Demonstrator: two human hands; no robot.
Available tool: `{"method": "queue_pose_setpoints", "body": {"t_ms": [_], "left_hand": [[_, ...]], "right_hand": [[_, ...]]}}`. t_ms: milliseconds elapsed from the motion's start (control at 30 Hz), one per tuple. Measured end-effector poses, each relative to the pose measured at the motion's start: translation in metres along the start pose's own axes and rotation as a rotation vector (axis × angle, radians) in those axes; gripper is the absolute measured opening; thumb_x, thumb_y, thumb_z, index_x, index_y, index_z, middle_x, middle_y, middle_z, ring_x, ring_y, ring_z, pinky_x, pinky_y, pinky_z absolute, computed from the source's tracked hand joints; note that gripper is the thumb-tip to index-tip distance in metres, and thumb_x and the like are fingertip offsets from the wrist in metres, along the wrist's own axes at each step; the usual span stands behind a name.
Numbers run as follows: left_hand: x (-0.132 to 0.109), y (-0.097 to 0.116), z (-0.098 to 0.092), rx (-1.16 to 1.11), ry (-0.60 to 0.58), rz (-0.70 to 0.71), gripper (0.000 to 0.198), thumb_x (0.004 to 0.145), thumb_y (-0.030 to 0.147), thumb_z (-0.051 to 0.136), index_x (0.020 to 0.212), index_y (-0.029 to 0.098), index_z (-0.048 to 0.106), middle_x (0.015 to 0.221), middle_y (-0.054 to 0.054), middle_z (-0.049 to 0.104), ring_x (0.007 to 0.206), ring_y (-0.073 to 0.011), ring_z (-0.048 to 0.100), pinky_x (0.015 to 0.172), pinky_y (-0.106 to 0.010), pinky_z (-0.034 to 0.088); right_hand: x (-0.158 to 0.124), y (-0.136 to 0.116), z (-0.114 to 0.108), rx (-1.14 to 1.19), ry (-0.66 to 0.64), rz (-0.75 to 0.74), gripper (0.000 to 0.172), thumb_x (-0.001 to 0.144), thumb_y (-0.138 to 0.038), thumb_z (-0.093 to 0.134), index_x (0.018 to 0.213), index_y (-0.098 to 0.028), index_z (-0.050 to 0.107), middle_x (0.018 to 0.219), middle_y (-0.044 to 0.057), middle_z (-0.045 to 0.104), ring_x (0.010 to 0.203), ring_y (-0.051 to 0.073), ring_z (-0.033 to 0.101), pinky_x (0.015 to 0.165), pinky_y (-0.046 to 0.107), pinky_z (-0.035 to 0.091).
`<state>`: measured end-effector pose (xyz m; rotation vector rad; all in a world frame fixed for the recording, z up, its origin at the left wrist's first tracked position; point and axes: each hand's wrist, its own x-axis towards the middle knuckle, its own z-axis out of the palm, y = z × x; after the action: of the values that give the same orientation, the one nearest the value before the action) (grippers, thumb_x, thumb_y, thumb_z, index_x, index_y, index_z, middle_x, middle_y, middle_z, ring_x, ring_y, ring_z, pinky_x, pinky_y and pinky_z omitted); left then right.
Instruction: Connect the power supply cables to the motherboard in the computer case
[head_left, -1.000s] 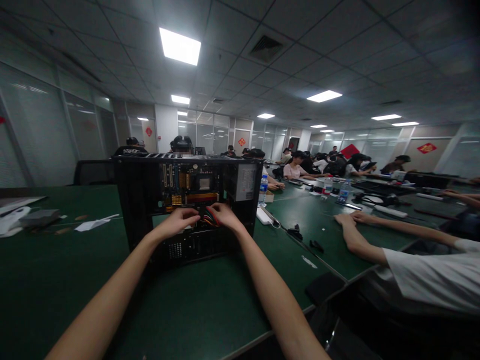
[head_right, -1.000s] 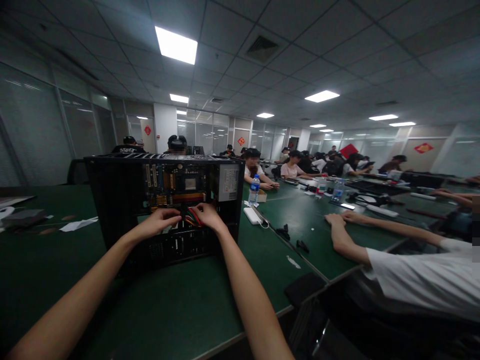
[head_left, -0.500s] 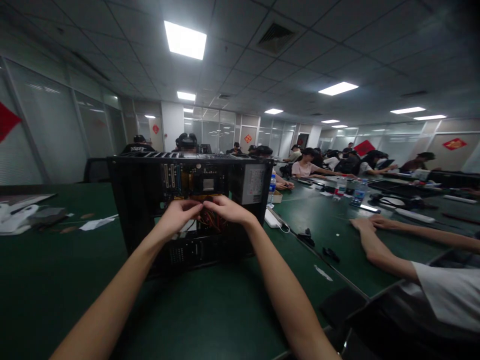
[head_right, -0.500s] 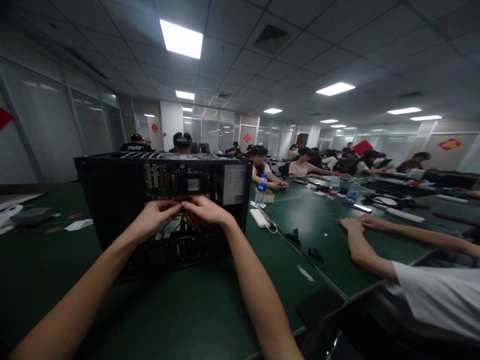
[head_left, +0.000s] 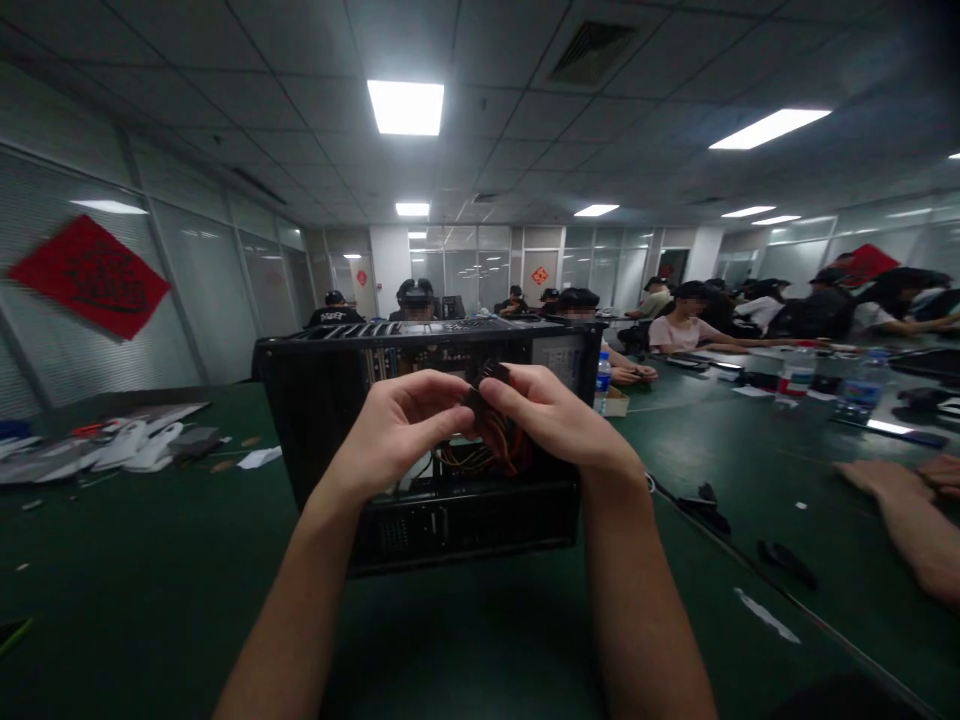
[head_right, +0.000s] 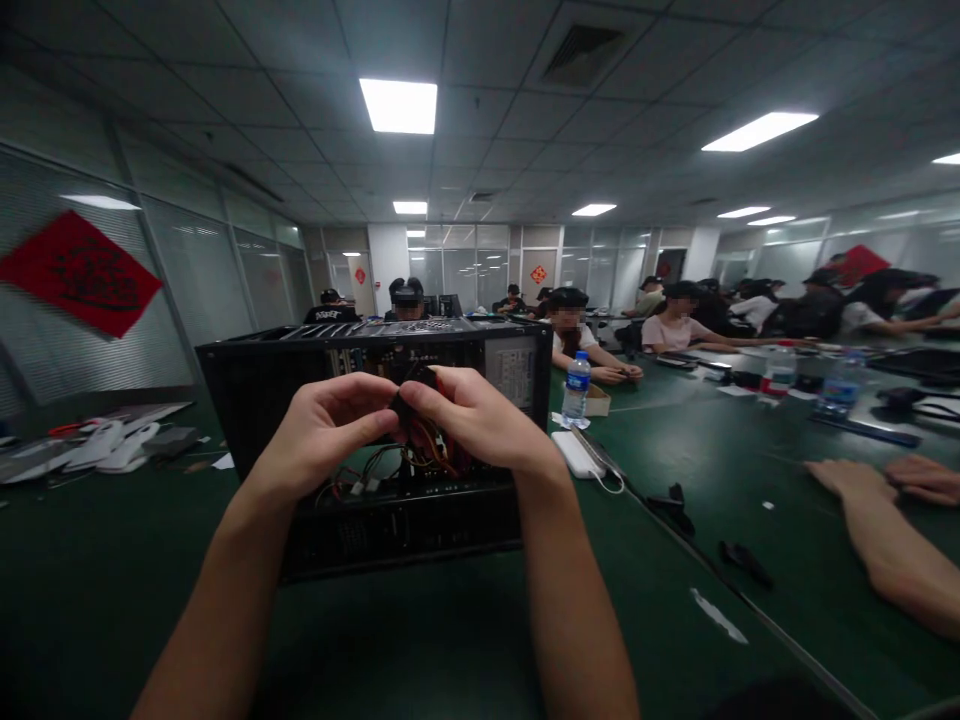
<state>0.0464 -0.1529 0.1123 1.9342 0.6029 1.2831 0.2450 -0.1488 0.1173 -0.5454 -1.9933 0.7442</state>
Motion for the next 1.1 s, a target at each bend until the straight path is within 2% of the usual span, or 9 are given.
{"method": "queue_pose_setpoints", "body": {"t_ms": [100,200,367,533,633,733,933,1033,1100], "left_hand": [[-0.007,-0.005,-0.001,0.034,-0.087,0.039,0.043,0.077,0.038,0.081,0.111,0.016,0.069,0.089,-0.005,0.075,0.075,-0.0192,0.073,0.071,-0.029,0.062],[-0.014,-0.007,-0.006,0.142,-0.152,0.148,0.061,0.078,0.038,0.081,0.131,0.018,0.060,0.092,-0.006,0.075,0.079,-0.0197,0.074,0.072,-0.028,0.060],[-0.019,0.001,-0.018,0.579,-0.181,0.412,0.075,0.078,0.047,0.079,0.143,0.020,0.052,0.095,-0.006,0.075,0.085,-0.0192,0.072,0.080,-0.028,0.057],[-0.019,0.006,-0.020,0.950,-0.170,0.706,0.066,0.081,0.057,0.072,0.133,0.019,0.061,0.097,-0.008,0.075,0.085,-0.0188,0.071,0.080,-0.028,0.054],[-0.017,0.003,-0.018,1.044,-0.108,0.896,0.074,0.081,0.066,0.067,0.134,0.016,0.059,0.096,-0.010,0.075,0.084,-0.0198,0.071,0.078,-0.030,0.054],[-0.015,-0.001,-0.014,1.106,-0.110,0.990,0.070,0.083,0.069,0.061,0.129,0.016,0.061,0.094,-0.010,0.075,0.082,-0.0195,0.071,0.073,-0.029,0.053],[-0.016,-0.002,-0.015,1.154,-0.035,1.090,0.044,0.086,0.051,0.069,0.112,0.016,0.066,0.085,-0.007,0.074,0.073,-0.0164,0.069,0.066,-0.027,0.051],[-0.021,0.001,-0.021,1.146,0.115,1.140,0.014,0.088,0.033,0.068,0.088,0.019,0.067,0.072,-0.002,0.070,0.062,-0.0119,0.063,0.060,-0.024,0.047],[-0.024,0.005,-0.024,1.168,0.191,1.096,0.014,0.089,0.027,0.067,0.077,0.020,0.064,0.065,0.001,0.067,0.057,-0.0104,0.060,0.057,-0.024,0.044]], "right_hand": [[-0.007,-0.003,-0.004,0.038,-0.148,0.059,0.046,0.093,-0.061,0.055,0.082,-0.016,0.059,0.067,-0.001,0.060,0.057,0.010,0.055,0.050,0.020,0.043],[-0.012,-0.010,-0.001,0.067,-0.272,0.096,0.045,0.094,-0.059,0.055,0.083,-0.015,0.060,0.066,0.000,0.062,0.056,0.010,0.057,0.050,0.020,0.044],[-0.017,-0.019,0.005,0.051,-0.316,0.129,0.044,0.095,-0.057,0.056,0.084,-0.015,0.060,0.065,-0.001,0.062,0.057,0.010,0.058,0.052,0.020,0.045],[-0.026,-0.027,0.005,-0.049,-0.392,0.156,0.041,0.097,-0.053,0.053,0.086,-0.014,0.061,0.067,0.000,0.064,0.061,0.012,0.062,0.056,0.022,0.049],[-0.029,-0.031,0.009,-0.139,-0.388,0.160,0.038,0.099,-0.049,0.052,0.086,-0.014,0.062,0.068,0.000,0.064,0.061,0.012,0.062,0.057,0.023,0.050],[-0.029,-0.031,0.011,-0.191,-0.387,0.145,0.039,0.101,-0.047,0.048,0.090,-0.013,0.064,0.068,0.000,0.064,0.061,0.012,0.062,0.058,0.022,0.050],[-0.029,-0.025,0.002,-0.193,-0.390,0.035,0.039,0.101,-0.042,0.050,0.127,-0.014,0.057,0.094,0.003,0.068,0.077,0.012,0.061,0.070,0.024,0.051],[-0.029,-0.019,-0.004,-0.193,-0.433,0.015,0.044,0.100,-0.038,0.052,0.139,-0.015,0.049,0.108,0.006,0.066,0.087,0.013,0.061,0.077,0.025,0.051],[-0.026,-0.015,-0.005,-0.175,-0.507,0.003,0.047,0.099,-0.037,0.054,0.140,-0.015,0.050,0.110,0.006,0.066,0.090,0.014,0.062,0.082,0.026,0.051]]}}
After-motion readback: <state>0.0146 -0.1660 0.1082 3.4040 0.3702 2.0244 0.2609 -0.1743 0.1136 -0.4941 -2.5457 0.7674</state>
